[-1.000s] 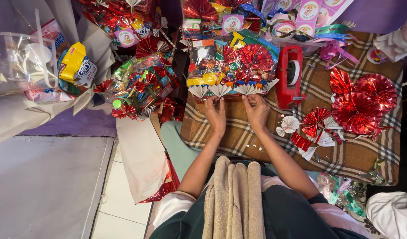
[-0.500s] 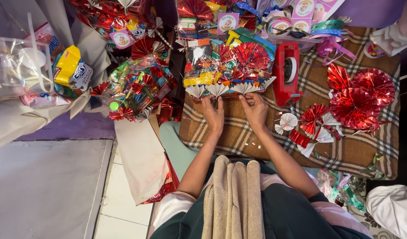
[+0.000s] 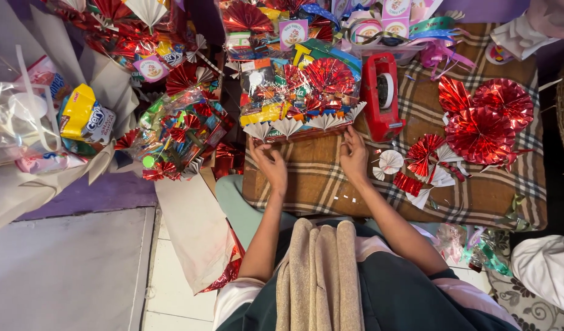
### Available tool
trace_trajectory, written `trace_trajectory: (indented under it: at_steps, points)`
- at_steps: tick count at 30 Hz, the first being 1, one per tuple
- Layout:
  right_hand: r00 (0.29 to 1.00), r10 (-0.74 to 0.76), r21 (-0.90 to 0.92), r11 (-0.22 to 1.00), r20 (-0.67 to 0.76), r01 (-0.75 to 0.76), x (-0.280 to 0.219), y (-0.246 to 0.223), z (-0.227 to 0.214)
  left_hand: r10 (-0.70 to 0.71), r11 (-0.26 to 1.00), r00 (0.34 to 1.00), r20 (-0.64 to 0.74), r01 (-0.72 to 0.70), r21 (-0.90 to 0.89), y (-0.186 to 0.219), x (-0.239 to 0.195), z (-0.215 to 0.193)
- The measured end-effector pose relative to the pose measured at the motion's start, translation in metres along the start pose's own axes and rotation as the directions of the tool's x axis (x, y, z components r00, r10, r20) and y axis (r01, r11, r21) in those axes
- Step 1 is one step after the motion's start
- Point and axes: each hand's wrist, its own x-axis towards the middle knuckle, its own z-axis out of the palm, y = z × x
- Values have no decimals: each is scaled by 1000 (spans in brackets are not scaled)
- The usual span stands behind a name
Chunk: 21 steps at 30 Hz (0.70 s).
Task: The person folds and shapes metallic plastic sheets by hand to prepare decorative bows.
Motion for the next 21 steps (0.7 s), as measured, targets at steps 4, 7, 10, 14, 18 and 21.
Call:
trace_trajectory:
  at_steps: [4,7,10,14,18,21]
  points:
    - [997,49,122,992,-63,-42,10,-4,-5,-100,991,995,16,98,88,-21,3,1]
    - [996,90,201,975,9,-90,19,15,-10,-56,998,998,-5,56,-10,0,6,-9]
    - [991,106,177,977,80,-118,24,27,-16,-12,998,1000,6,12,-60,3,8,-12]
    - [989,100,198,973,109,-121,23,24,-19,-50,998,999,-5,51,43,-34,10,-3]
    - [987,94,210,970,126,-120,19,13,-21,-82,996,996,-29,83,45,-17,11,-17]
    - [979,105,205,969,172,-140,21,-1,-22,-32,997,995,-94,38,61,-6,2,-22]
